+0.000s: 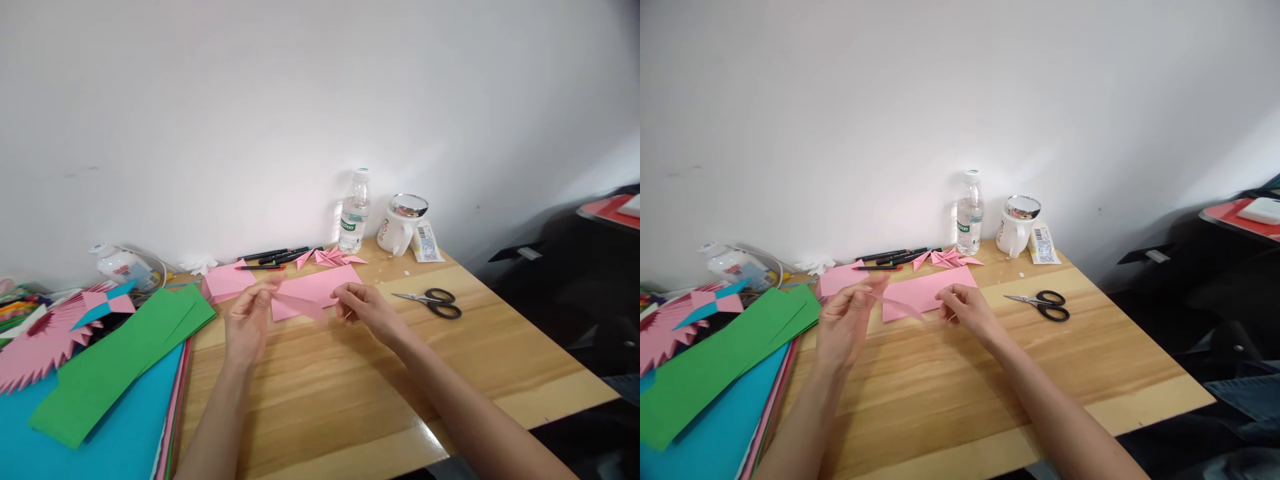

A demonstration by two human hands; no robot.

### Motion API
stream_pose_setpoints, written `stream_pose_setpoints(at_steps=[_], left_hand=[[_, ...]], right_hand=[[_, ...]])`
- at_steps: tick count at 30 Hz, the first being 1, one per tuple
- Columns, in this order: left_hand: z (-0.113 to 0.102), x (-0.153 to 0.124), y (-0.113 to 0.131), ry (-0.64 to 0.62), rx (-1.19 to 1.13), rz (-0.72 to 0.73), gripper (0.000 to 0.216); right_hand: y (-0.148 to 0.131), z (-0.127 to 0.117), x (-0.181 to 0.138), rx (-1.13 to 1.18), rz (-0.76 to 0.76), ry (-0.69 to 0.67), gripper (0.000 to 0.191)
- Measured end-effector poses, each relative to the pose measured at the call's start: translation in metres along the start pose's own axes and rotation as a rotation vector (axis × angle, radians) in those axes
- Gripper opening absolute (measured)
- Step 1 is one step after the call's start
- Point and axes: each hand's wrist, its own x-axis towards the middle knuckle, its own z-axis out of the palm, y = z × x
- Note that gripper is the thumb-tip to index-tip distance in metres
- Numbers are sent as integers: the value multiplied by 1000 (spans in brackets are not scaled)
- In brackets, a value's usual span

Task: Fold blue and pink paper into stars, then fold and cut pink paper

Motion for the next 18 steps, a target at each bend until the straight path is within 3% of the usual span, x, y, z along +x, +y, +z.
stream_pose_setpoints(at_steps=[3,6,8,11,13,15,18], left_hand=[[4,-2,7,-126,-121,-10,13],[8,-5,10,-204,-144,-41,20],[9,-7,10,-220,-171,-52,22],[8,-7,7,-219,-205,-76,22],[7,-6,4,-195,-230,-113,16],[8,-4,1,-165,-295,-192,24],[10,-2,-5,-120,-386,-347,57]], right_hand=[[4,5,0,123,133,-110,42],[7,7,0,171,142,-73,40],[8,7,-1,175,159,-89,39],[9,5,-1,220,231,-218,46],[9,4,-1,241,193,-240,47],[10,3,0,227,64,-146,39],[8,4,0,146,-123,74,35]])
